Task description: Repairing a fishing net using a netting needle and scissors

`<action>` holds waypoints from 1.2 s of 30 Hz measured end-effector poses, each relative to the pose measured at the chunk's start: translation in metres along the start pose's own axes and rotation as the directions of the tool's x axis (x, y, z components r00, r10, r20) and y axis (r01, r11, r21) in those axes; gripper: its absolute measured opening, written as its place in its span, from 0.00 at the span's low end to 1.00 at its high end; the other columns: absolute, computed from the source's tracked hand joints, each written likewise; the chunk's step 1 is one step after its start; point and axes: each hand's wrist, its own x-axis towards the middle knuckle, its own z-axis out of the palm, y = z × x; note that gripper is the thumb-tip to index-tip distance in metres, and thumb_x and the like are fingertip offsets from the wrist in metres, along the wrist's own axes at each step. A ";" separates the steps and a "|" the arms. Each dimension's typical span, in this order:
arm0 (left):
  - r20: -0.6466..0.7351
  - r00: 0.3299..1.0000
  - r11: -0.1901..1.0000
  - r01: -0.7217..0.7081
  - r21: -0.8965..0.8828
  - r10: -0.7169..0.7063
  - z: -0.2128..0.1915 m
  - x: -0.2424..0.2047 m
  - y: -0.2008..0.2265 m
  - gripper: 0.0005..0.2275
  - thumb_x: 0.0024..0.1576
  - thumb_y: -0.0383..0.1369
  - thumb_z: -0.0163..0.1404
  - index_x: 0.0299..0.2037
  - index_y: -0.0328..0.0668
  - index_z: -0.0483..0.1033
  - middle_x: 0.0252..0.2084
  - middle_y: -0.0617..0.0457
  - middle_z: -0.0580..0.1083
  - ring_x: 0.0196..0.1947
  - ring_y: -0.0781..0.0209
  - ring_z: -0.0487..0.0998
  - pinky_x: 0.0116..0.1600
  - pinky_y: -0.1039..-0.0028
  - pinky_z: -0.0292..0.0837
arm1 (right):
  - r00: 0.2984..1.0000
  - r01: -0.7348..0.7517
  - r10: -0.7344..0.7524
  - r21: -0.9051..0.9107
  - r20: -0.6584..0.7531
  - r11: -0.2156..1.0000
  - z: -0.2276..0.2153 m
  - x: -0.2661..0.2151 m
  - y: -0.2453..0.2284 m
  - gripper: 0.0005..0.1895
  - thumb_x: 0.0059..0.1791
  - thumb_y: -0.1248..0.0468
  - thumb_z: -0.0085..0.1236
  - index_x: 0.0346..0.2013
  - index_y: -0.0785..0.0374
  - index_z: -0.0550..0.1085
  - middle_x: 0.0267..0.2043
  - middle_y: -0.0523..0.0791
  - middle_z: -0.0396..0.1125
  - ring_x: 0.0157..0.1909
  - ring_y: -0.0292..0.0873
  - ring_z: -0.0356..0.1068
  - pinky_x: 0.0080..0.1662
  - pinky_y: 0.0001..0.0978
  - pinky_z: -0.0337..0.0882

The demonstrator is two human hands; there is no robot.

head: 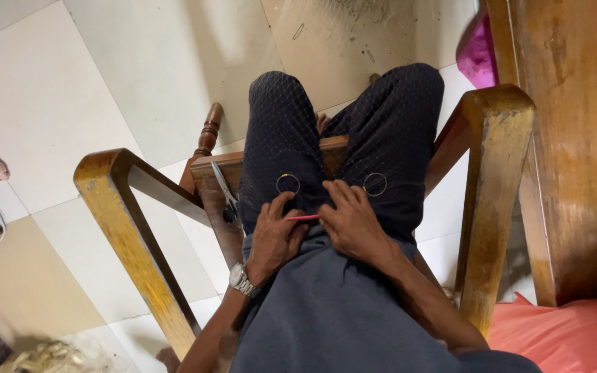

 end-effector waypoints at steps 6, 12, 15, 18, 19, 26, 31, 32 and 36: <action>-0.010 1.000 0.998 -0.018 -0.066 0.018 -0.002 0.002 -0.011 0.07 0.49 0.29 0.50 0.36 0.52 0.72 0.51 0.47 0.66 0.36 0.44 0.71 0.40 0.63 0.67 | 0.985 -0.048 0.053 -0.031 0.162 0.998 -0.002 -0.003 0.003 0.07 0.43 0.55 0.48 0.29 0.53 0.67 0.52 0.49 0.59 0.55 0.55 0.58 0.43 0.47 0.59; 0.037 0.998 0.978 0.052 -0.200 -0.045 -0.011 0.014 -0.028 0.09 0.50 0.31 0.50 0.40 0.56 0.73 0.47 0.53 0.70 0.39 0.46 0.75 0.41 0.65 0.71 | 0.984 -0.070 0.073 -0.028 0.162 0.997 0.000 -0.003 0.000 0.06 0.45 0.55 0.47 0.28 0.52 0.68 0.51 0.46 0.60 0.54 0.53 0.57 0.41 0.45 0.58; -0.030 0.999 0.974 0.017 -0.226 -0.024 -0.026 0.028 -0.021 0.07 0.48 0.26 0.51 0.36 0.50 0.74 0.39 0.52 0.74 0.39 0.47 0.76 0.42 0.66 0.72 | 0.983 -0.093 0.096 -0.026 0.157 0.995 -0.012 0.001 -0.006 0.06 0.45 0.57 0.46 0.27 0.54 0.69 0.50 0.48 0.61 0.53 0.55 0.58 0.40 0.44 0.57; -0.141 0.990 0.969 -0.010 -0.248 -0.026 -0.040 0.044 -0.010 0.06 0.51 0.26 0.50 0.37 0.46 0.75 0.39 0.50 0.74 0.40 0.48 0.76 0.42 0.67 0.72 | 0.985 -0.092 0.094 -0.022 0.145 0.996 -0.004 -0.002 -0.003 0.06 0.45 0.57 0.47 0.26 0.53 0.69 0.48 0.47 0.62 0.53 0.54 0.58 0.41 0.44 0.57; -0.140 0.990 0.968 -0.012 -0.251 -0.025 -0.037 0.049 -0.008 0.06 0.51 0.26 0.50 0.37 0.46 0.75 0.39 0.50 0.74 0.40 0.48 0.76 0.42 0.67 0.72 | 0.985 -0.095 0.097 -0.024 0.146 0.995 -0.005 -0.002 -0.004 0.06 0.45 0.57 0.47 0.26 0.53 0.69 0.48 0.47 0.62 0.53 0.54 0.58 0.41 0.44 0.57; -0.036 0.992 0.944 0.104 -0.313 -0.121 0.011 0.074 -0.010 0.08 0.49 0.27 0.51 0.39 0.43 0.74 0.35 0.47 0.75 0.39 0.47 0.76 0.41 0.62 0.72 | 0.989 -0.056 0.061 -0.042 0.133 0.998 -0.003 -0.006 -0.006 0.05 0.44 0.58 0.49 0.25 0.54 0.70 0.46 0.46 0.63 0.53 0.55 0.58 0.40 0.44 0.57; 0.149 0.950 0.900 0.310 -0.308 -0.276 0.023 0.079 -0.008 0.05 0.51 0.31 0.49 0.34 0.44 0.76 0.30 0.48 0.76 0.34 0.47 0.77 0.37 0.65 0.73 | 0.996 -0.032 0.037 -0.059 0.086 0.998 0.000 -0.009 -0.004 0.05 0.44 0.58 0.49 0.25 0.53 0.69 0.44 0.46 0.63 0.54 0.56 0.58 0.40 0.42 0.57; 0.174 0.925 0.855 0.379 -0.355 -0.338 0.023 0.079 -0.009 0.06 0.52 0.34 0.48 0.32 0.46 0.77 0.29 0.49 0.76 0.33 0.48 0.77 0.34 0.63 0.72 | 0.996 -0.031 0.036 -0.060 0.082 0.998 0.000 -0.009 -0.004 0.05 0.44 0.58 0.50 0.25 0.53 0.70 0.43 0.46 0.63 0.54 0.57 0.58 0.40 0.43 0.57; 0.265 0.876 0.745 0.482 -0.460 -0.403 0.021 0.089 -0.007 0.06 0.49 0.35 0.51 0.33 0.47 0.78 0.25 0.49 0.76 0.26 0.57 0.77 0.25 0.72 0.74 | 0.998 -0.019 0.021 -0.050 0.052 0.999 -0.001 -0.008 -0.005 0.04 0.43 0.60 0.50 0.25 0.54 0.70 0.41 0.46 0.63 0.54 0.57 0.58 0.40 0.43 0.57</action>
